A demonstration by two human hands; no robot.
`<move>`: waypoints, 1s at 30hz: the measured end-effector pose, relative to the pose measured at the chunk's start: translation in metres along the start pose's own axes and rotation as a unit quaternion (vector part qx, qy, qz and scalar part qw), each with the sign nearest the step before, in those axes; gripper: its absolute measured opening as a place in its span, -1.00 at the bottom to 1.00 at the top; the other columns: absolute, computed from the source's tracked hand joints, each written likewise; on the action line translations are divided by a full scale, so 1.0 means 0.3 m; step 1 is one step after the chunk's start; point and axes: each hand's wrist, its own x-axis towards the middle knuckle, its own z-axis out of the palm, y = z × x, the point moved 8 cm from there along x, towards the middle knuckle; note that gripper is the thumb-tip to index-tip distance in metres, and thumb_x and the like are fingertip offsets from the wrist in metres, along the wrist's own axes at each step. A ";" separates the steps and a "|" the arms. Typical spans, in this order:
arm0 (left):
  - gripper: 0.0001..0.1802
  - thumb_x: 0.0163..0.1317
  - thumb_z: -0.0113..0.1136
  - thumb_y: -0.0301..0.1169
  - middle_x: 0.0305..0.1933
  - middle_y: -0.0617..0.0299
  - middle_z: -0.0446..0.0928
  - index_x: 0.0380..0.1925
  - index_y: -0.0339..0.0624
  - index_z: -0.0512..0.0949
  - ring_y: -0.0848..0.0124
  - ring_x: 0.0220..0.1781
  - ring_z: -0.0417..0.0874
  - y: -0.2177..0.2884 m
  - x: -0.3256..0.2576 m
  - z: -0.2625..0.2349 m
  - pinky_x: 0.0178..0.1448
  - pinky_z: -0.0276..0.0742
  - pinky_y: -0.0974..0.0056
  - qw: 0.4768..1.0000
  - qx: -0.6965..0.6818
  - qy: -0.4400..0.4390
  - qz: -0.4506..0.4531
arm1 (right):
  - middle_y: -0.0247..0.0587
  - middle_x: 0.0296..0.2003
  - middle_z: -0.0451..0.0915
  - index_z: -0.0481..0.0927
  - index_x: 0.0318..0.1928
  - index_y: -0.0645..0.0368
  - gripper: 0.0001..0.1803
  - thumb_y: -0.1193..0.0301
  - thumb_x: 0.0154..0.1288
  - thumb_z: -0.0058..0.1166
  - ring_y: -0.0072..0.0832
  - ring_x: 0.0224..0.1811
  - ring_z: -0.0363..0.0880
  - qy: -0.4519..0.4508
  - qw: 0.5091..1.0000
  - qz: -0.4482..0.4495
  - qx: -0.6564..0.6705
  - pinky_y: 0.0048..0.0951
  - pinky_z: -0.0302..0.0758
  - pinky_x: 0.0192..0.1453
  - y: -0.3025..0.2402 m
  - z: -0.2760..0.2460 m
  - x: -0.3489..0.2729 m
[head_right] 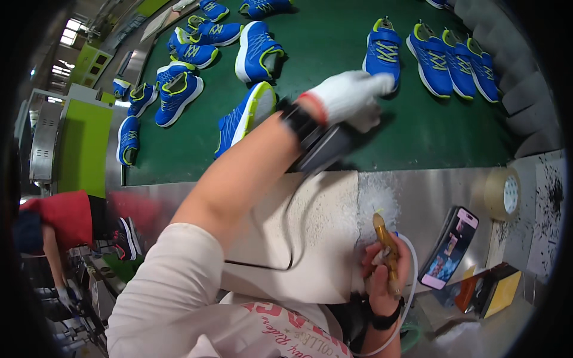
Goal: The person uses a handheld air nozzle to blow air into and around the openings of several sneakers on a workbench. They handle black and red sneakers first, then switch to blue and neon-green sneakers, repeatedly picking up each shoe, directing the nozzle into the interior, and placing the shoe back on the table.
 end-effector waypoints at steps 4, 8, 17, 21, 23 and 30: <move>-0.08 -0.09 0.49 -0.15 0.20 -0.10 0.41 0.24 -0.29 0.27 0.09 0.17 0.52 0.180 -0.458 -0.098 0.24 0.42 0.18 0.839 0.405 0.222 0.287 | -0.19 -0.25 0.47 0.15 0.25 0.28 -0.14 -0.16 0.23 0.04 -0.58 -0.48 0.42 0.034 0.998 0.030 0.033 -0.57 0.39 -0.50 0.000 -0.021 0.012; 0.15 -0.22 0.55 -0.27 0.26 -0.18 0.32 0.35 -0.27 0.05 0.06 0.26 0.44 -0.009 -0.756 -0.333 0.28 0.39 0.16 0.748 0.487 0.451 0.027 | -0.18 -0.27 0.45 0.14 0.24 0.30 -0.11 -0.19 0.22 0.03 -0.58 -0.47 0.42 0.023 0.999 0.037 0.025 -0.58 0.40 -0.51 -0.019 0.008 0.014; -0.48 -0.20 0.47 -0.38 -0.05 -0.04 0.47 -0.14 -0.12 0.53 0.01 -0.11 0.58 0.113 -0.815 -0.225 -0.10 0.55 0.13 0.699 0.560 0.355 0.269 | -0.20 -0.23 0.44 0.14 0.26 0.32 -0.28 0.04 0.35 0.00 -0.62 -0.39 0.40 -0.008 0.999 -0.032 -0.002 -0.67 0.36 -0.46 -0.041 0.023 0.012; -0.65 -0.18 0.44 -0.44 -0.36 0.09 0.48 -0.31 -0.07 0.56 0.13 -0.47 0.53 0.031 -0.904 -0.008 -0.44 0.46 0.20 0.856 0.426 0.143 0.257 | -0.23 -0.17 0.44 0.16 0.28 0.29 -0.36 0.17 0.37 -0.01 -0.66 -0.33 0.37 -0.027 0.998 -0.048 -0.034 -0.72 0.33 -0.39 -0.050 0.042 0.000; -0.70 -0.11 0.42 -0.45 -0.35 0.09 0.45 -0.33 -0.16 0.57 0.17 -0.50 0.50 0.016 -0.984 0.088 -0.43 0.45 0.25 0.801 0.449 0.078 0.389 | -0.24 -0.12 0.44 0.15 0.31 0.26 -0.40 0.37 0.33 0.00 -0.66 -0.29 0.36 -0.059 0.997 -0.041 -0.041 -0.68 0.38 -0.27 -0.045 0.057 -0.014; -0.23 0.17 0.15 0.10 0.10 -0.17 0.49 0.16 -0.33 0.37 0.05 0.14 0.54 -0.089 -0.753 -0.262 0.24 0.38 0.18 0.897 0.289 0.330 0.049 | -0.16 -0.13 0.47 0.18 0.33 0.27 -0.36 0.57 0.23 0.03 -0.47 -0.17 0.46 -0.055 0.947 -0.138 -0.283 -0.50 0.41 -0.01 -0.091 0.144 -0.136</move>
